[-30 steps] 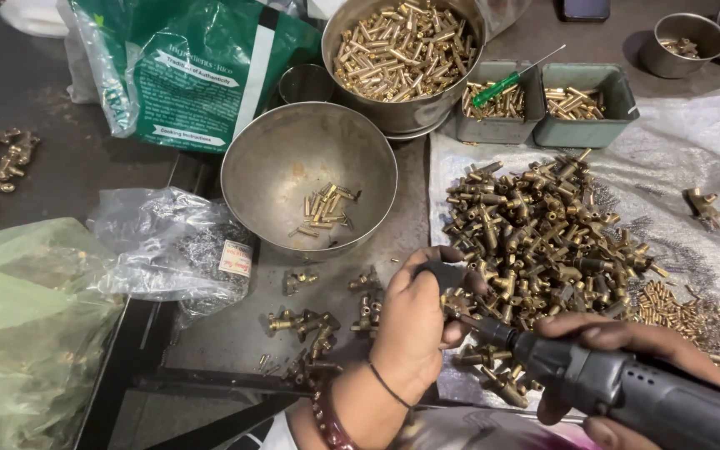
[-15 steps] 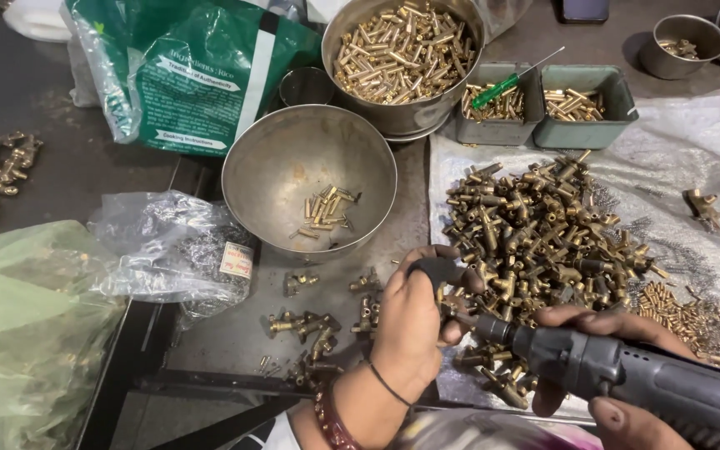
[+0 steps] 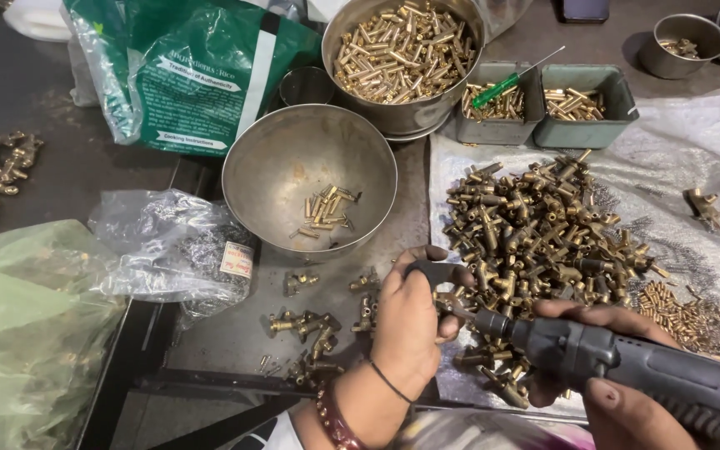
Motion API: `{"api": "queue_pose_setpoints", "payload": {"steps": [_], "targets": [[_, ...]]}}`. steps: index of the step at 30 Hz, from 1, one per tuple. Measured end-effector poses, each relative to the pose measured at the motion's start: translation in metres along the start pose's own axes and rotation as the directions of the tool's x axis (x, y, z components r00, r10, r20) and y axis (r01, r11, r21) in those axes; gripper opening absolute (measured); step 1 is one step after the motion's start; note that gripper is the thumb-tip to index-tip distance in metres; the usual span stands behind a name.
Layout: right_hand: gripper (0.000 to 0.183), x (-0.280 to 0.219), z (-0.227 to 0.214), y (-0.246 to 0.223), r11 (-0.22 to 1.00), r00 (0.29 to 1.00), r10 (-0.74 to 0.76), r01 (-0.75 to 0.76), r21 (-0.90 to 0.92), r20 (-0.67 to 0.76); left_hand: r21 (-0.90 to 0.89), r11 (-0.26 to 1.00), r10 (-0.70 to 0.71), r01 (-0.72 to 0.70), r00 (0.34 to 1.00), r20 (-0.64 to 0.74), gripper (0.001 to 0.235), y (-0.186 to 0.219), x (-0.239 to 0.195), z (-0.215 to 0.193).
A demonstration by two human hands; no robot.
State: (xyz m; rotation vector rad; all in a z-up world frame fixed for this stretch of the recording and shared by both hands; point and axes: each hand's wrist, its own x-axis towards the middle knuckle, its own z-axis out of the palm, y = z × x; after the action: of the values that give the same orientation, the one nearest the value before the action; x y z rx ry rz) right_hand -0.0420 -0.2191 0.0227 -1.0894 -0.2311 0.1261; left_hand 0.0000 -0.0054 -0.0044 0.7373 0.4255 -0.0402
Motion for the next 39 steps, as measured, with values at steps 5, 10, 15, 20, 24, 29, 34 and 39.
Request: {"api": "queue_pose_setpoints", "payload": {"steps": [5, 10, 15, 20, 24, 29, 34, 39], "targets": [[0.056, 0.002, 0.001, 0.002, 1.000, 0.997, 0.019, -0.018, 0.025, -0.071, 0.008, 0.998, 0.068, -0.068, 0.998, -0.006, 0.025, -0.002, 0.000, 0.000], [0.056, 0.007, -0.012, 0.013, 0.991, 0.993, 0.114, -0.111, 0.071, -0.031, -0.022, 0.995, 0.093, -0.094, 0.994, -0.054, 0.029, -0.003, 0.000, 0.001], [0.058, 0.010, -0.017, 0.019, 0.990, 0.993, 0.121, -0.120, 0.073, -0.007, -0.025, 0.994, 0.109, -0.110, 0.992, -0.058, 0.029, -0.007, 0.002, 0.000], [0.060, 0.009, -0.015, 0.018, 0.995, 0.996, 0.092, -0.093, 0.041, 0.018, -0.015, 0.993, 0.116, -0.117, 0.992, -0.053, 0.029, -0.007, 0.003, -0.001], [0.062, 0.012, -0.013, 0.014, 0.993, 0.993, 0.113, -0.114, 0.026, 0.039, 0.006, 0.995, 0.101, -0.101, 0.994, -0.047, 0.029, -0.005, 0.004, -0.001], [0.063, 0.011, -0.017, 0.016, 0.990, 0.990, 0.133, -0.135, 0.044, 0.056, 0.028, 0.995, 0.098, -0.097, 0.994, -0.043, 0.028, -0.005, 0.004, -0.003], [0.060, 0.009, -0.015, 0.017, 0.996, 0.996, 0.090, -0.090, 0.013, 0.028, 0.034, 0.997, 0.065, -0.063, 0.997, -0.041, 0.028, -0.005, 0.006, -0.006], [0.059, 0.009, -0.025, 0.022, 0.996, 0.996, 0.088, -0.088, 0.018, 0.022, 0.033, 0.999, 0.035, -0.033, 0.998, -0.045, 0.028, -0.001, 0.007, -0.011]]}}
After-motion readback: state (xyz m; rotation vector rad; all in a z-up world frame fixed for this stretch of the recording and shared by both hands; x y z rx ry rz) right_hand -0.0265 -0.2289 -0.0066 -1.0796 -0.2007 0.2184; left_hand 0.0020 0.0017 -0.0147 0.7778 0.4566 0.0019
